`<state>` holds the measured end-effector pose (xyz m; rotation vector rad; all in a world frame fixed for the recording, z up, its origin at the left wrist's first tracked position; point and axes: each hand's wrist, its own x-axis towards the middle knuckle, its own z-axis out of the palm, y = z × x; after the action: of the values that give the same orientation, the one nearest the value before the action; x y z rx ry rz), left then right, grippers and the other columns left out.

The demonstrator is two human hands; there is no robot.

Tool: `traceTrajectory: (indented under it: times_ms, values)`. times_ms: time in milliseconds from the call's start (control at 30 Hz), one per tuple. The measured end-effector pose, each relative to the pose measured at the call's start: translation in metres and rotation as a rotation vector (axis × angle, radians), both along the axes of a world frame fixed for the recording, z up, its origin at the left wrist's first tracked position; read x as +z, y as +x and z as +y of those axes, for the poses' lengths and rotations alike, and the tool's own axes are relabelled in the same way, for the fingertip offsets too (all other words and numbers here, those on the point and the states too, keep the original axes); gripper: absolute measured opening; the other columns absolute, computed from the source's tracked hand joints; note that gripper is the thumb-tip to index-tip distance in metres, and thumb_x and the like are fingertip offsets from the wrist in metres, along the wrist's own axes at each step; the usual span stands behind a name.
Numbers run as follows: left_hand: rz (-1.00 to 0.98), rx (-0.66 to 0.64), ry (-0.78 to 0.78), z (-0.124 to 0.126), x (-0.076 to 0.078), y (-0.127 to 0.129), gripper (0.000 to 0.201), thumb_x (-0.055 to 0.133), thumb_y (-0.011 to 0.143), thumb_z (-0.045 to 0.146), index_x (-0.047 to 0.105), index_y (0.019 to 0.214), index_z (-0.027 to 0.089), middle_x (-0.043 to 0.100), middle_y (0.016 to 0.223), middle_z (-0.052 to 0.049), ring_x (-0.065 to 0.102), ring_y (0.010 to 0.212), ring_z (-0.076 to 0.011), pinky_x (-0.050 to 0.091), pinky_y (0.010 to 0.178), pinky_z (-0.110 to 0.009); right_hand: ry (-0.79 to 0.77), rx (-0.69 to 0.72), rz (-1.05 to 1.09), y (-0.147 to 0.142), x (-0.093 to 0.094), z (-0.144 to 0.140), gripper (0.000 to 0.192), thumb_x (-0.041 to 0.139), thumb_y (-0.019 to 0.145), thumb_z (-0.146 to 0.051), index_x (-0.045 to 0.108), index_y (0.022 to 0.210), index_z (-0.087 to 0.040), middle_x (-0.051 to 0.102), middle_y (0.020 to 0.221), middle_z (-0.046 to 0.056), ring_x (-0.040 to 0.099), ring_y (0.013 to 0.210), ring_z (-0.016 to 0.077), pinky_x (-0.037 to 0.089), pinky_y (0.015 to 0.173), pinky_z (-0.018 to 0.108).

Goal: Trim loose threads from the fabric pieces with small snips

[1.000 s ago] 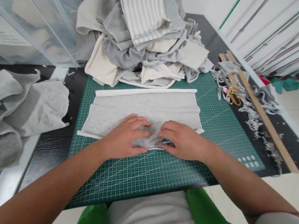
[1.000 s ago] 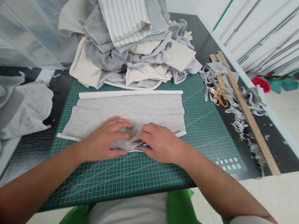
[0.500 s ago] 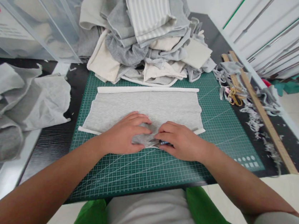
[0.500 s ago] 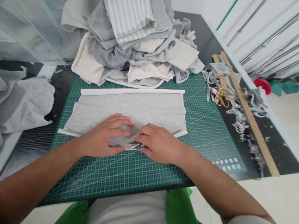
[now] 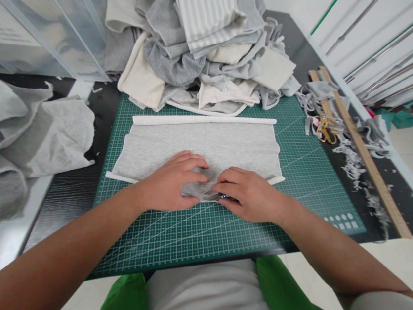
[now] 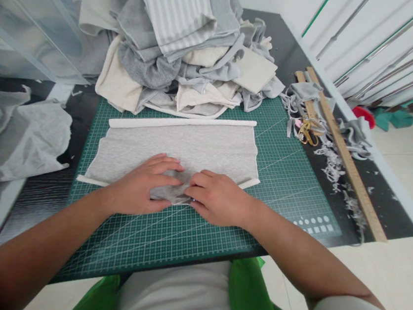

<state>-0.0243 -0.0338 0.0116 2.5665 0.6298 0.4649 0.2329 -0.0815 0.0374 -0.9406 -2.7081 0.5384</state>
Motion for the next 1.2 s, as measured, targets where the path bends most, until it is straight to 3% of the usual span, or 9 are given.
traceTrajectory:
  times_ms: [867, 1200]
  values:
    - [-0.038, -0.005, 0.044, 0.0007, 0.0004, 0.0023, 0.034, 0.073, 0.077, 0.030, 0.070, 0.110, 0.023, 0.063, 0.133, -0.008, 0.056, 0.129, -0.0276, 0.035, 0.119, -0.051, 0.020, -0.011, -0.111, -0.0067, 0.0056, -0.0056, 0.021, 0.053, 0.098, -0.023, 0.069, 0.109, -0.017, 0.066, 0.103, 0.009, 0.059, 0.091, 0.0208, 0.052, 0.080, 0.037]
    - [-0.030, -0.009, 0.036, 0.0007, 0.0013, 0.0022, 0.034, 0.074, 0.078, 0.030, 0.069, 0.111, 0.022, 0.063, 0.134, -0.008, 0.055, 0.130, -0.0274, 0.034, 0.120, -0.050, 0.076, 0.026, -0.138, -0.0043, 0.0021, -0.0063, 0.022, 0.051, 0.099, -0.025, 0.068, 0.111, -0.017, 0.067, 0.102, 0.008, 0.061, 0.083, 0.0188, 0.052, 0.071, 0.034]
